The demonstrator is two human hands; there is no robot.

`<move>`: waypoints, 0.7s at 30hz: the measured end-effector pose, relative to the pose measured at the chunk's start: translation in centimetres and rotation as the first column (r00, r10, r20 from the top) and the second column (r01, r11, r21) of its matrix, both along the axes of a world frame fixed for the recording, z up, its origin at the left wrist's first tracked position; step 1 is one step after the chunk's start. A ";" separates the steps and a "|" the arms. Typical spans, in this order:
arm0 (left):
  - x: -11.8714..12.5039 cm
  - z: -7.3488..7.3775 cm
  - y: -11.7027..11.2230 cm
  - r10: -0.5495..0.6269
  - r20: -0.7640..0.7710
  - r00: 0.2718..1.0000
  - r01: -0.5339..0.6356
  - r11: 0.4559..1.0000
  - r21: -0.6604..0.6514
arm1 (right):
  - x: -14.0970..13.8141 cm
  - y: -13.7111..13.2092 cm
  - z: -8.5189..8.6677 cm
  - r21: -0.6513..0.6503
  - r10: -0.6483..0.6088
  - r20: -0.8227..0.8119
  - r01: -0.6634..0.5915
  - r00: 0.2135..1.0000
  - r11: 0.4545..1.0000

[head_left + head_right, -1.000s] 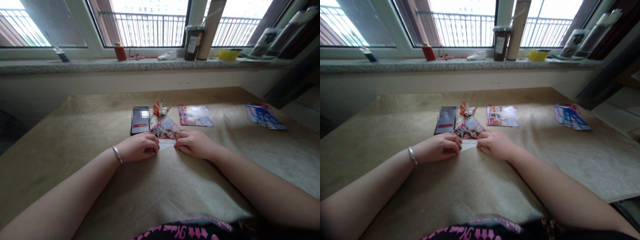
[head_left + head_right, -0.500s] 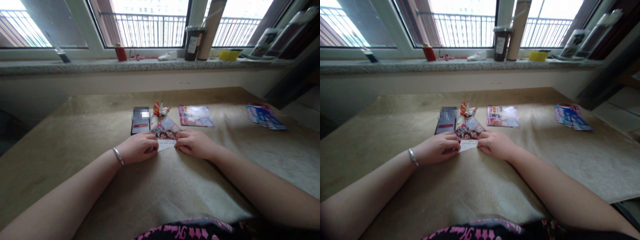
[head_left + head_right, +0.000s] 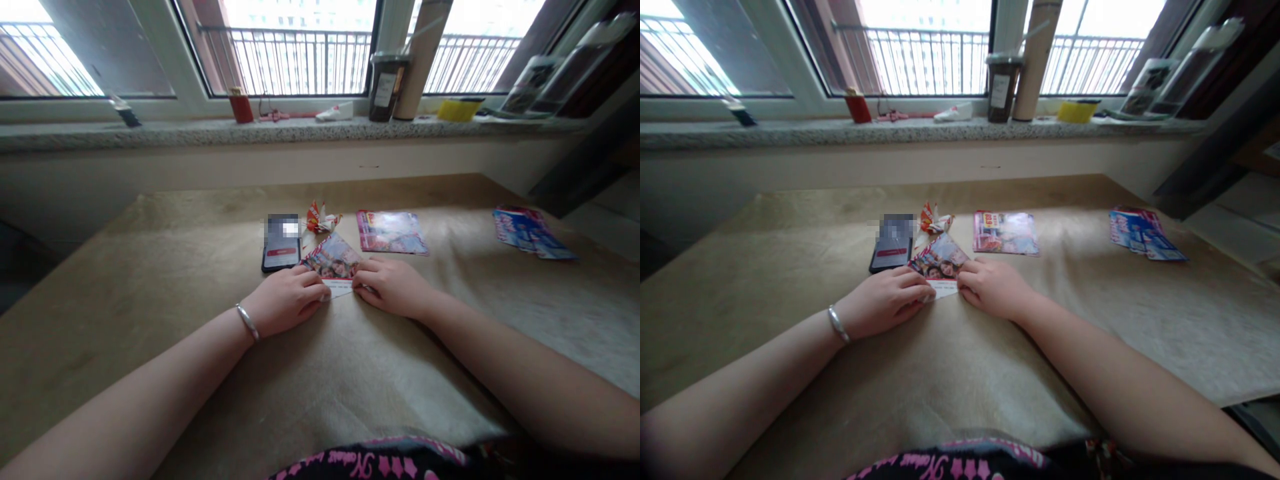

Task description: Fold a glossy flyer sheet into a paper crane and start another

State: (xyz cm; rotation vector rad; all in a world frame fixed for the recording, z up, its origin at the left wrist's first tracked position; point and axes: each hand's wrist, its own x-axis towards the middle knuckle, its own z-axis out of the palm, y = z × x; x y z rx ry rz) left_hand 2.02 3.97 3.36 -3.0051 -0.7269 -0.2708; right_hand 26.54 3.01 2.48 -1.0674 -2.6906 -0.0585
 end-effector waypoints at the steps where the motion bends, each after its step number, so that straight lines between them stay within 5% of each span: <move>1: 0.0 0.0 0.0 0.003 0.003 1.000 -0.003 1.000 -0.002 | 0.0 0.0 0.0 0.010 -0.022 0.002 0.022 1.000 1.000; 9: 0.4 -0.1 -0.5 0.049 0.035 0.998 -0.049 0.999 -0.004 | -0.1 -0.1 0.2 0.064 -0.120 0.023 0.118 0.993 0.991; 16: 0.8 -0.6 -0.6 0.067 0.089 0.994 -0.068 0.998 0.008 | -0.8 -0.3 -0.2 0.017 0.110 -0.074 -0.109 0.991 0.994; 21: 1.2 -0.4 -0.8 0.093 0.097 0.991 -0.095 0.995 0.013 | -1.1 -0.2 -0.2 0.004 0.074 -0.104 -0.074 0.992 0.997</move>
